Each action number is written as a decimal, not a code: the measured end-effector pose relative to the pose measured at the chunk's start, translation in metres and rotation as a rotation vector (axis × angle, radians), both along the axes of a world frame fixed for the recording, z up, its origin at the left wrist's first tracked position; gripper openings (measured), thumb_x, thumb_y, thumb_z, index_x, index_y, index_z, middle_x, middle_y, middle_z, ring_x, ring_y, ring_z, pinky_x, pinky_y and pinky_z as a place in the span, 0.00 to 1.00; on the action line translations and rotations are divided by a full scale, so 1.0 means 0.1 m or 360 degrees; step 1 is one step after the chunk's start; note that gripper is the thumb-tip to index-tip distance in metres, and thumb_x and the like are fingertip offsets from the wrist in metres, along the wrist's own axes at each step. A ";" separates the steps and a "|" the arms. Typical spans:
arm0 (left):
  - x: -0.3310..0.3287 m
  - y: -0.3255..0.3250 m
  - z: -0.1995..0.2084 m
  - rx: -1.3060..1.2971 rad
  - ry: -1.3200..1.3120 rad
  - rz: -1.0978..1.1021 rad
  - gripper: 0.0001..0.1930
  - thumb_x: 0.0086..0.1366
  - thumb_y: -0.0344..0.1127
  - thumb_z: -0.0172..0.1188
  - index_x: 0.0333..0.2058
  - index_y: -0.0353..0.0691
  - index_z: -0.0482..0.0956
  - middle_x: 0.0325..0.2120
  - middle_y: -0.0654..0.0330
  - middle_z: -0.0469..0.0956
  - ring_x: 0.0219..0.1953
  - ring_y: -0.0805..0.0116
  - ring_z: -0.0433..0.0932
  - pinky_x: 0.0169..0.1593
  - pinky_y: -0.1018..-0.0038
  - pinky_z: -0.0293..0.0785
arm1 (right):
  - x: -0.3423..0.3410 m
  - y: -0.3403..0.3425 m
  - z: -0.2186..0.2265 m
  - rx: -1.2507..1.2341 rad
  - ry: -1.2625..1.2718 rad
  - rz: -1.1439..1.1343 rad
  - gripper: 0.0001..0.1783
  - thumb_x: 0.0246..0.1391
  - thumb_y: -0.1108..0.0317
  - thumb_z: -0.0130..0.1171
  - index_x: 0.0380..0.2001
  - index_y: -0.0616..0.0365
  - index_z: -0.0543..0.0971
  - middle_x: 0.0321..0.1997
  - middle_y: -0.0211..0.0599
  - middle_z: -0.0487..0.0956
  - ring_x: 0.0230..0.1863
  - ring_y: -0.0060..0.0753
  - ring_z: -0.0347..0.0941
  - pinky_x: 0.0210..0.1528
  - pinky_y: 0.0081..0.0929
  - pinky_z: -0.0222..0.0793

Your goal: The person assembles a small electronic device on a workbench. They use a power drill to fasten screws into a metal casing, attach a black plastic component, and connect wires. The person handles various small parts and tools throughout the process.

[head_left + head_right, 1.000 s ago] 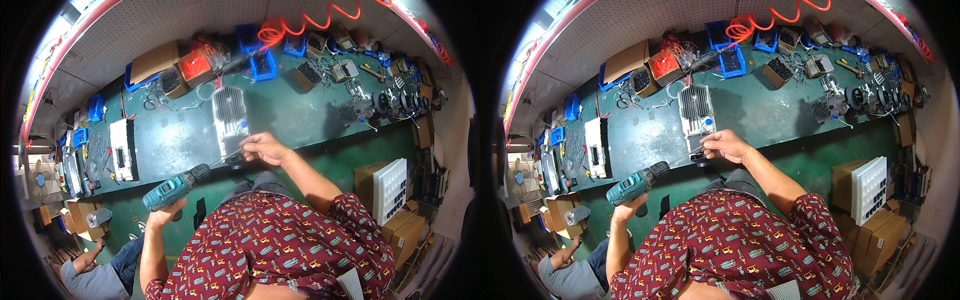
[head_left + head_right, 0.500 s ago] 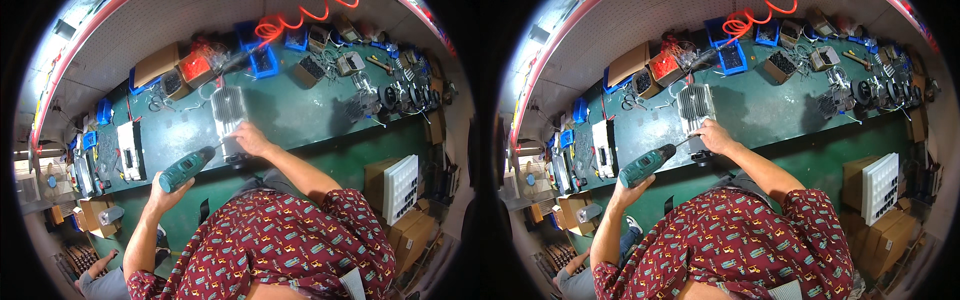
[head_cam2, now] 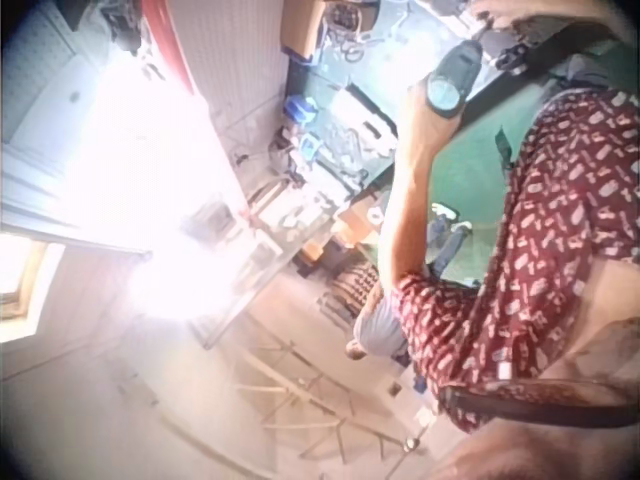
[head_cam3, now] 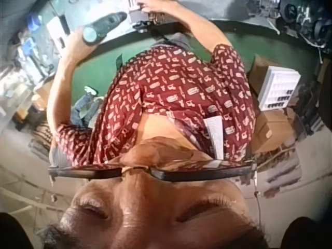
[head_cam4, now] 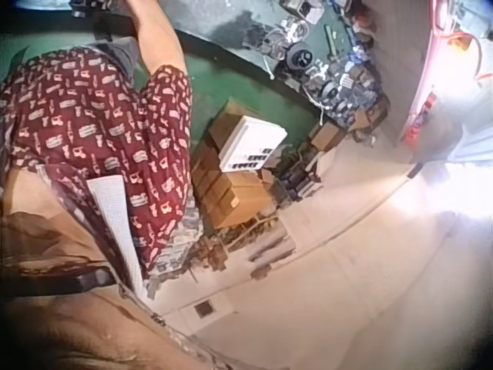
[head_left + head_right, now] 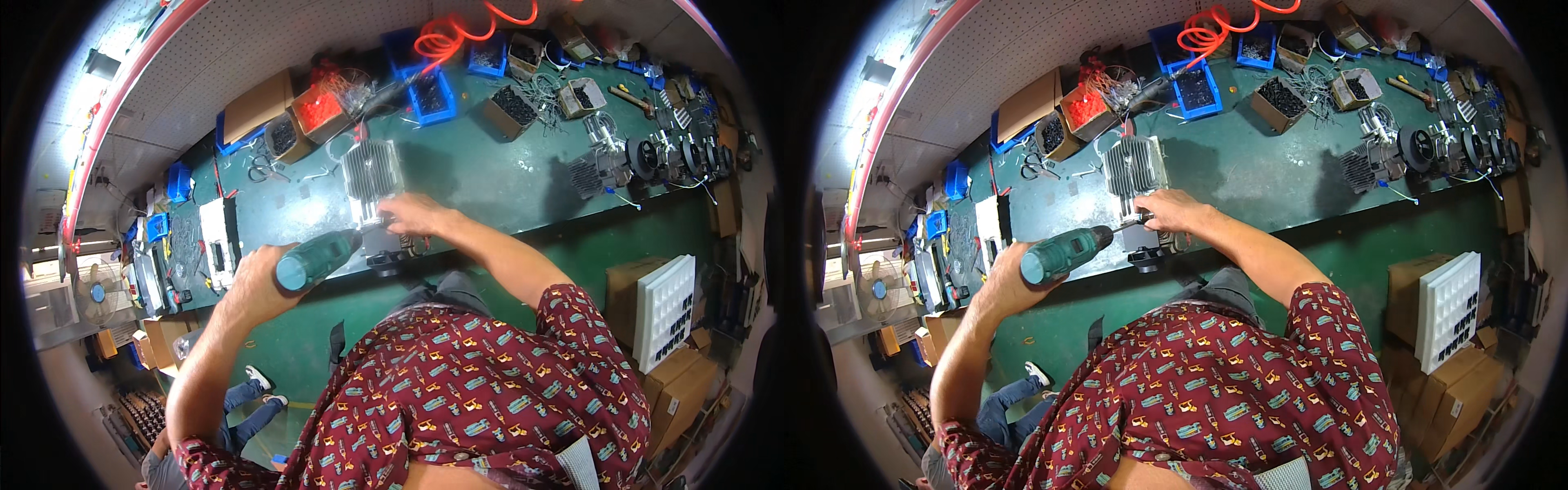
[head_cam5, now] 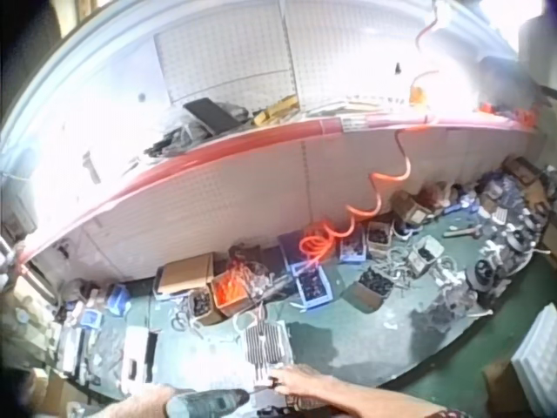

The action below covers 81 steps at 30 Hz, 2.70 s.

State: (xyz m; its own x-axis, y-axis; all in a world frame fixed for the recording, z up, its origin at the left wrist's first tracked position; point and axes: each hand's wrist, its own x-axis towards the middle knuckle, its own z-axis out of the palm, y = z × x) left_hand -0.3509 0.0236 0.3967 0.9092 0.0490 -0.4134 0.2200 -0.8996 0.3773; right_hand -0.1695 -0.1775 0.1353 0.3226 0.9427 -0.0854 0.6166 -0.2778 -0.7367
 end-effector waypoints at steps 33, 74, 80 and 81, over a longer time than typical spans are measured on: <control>0.47 -0.24 0.03 -0.0180 0.0253 0.0512 0.22 0.57 0.39 0.69 0.49 0.38 0.81 0.39 0.49 0.85 0.44 0.57 0.83 0.51 0.66 0.77 | -0.13 -0.18 0.03 0.0164 0.0028 -0.0006 0.43 0.36 0.54 0.80 0.53 0.58 0.71 0.50 0.52 0.75 0.55 0.57 0.73 0.55 0.46 0.73; 0.95 -0.18 -2.65 -0.0345 -0.0741 0.1473 0.62 0.37 0.48 0.80 0.69 0.35 0.54 0.59 0.41 0.65 0.63 0.46 0.64 0.67 0.58 0.64 | 0.05 -1.82 -1.02 -0.0634 -0.0543 -0.0827 0.49 0.43 0.63 0.76 0.68 0.50 0.64 0.56 0.43 0.73 0.59 0.49 0.66 0.60 0.51 0.59; 0.45 0.56 -2.39 -0.1226 -0.0669 0.1580 0.57 0.47 0.37 0.77 0.72 0.33 0.50 0.57 0.46 0.72 0.54 0.61 0.76 0.59 0.66 0.73 | 0.12 -1.79 -1.04 -0.0856 -0.0491 -0.0867 0.48 0.44 0.63 0.75 0.68 0.50 0.63 0.60 0.42 0.72 0.63 0.49 0.65 0.64 0.52 0.59; 0.41 0.70 -2.29 -0.1388 -0.0597 0.1546 0.56 0.47 0.36 0.76 0.72 0.33 0.52 0.54 0.47 0.75 0.50 0.64 0.78 0.56 0.68 0.75 | 0.12 -1.81 -1.05 -0.0866 -0.0487 -0.0894 0.47 0.45 0.63 0.74 0.68 0.50 0.63 0.61 0.42 0.71 0.64 0.50 0.65 0.65 0.53 0.58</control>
State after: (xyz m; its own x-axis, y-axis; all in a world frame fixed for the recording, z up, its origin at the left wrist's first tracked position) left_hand -0.3101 0.0936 0.1673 0.7217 0.5810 -0.3763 0.3825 0.1183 0.9163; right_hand -0.1570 -0.3581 0.0304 0.8149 0.4872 -0.3141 0.4311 -0.8716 -0.2335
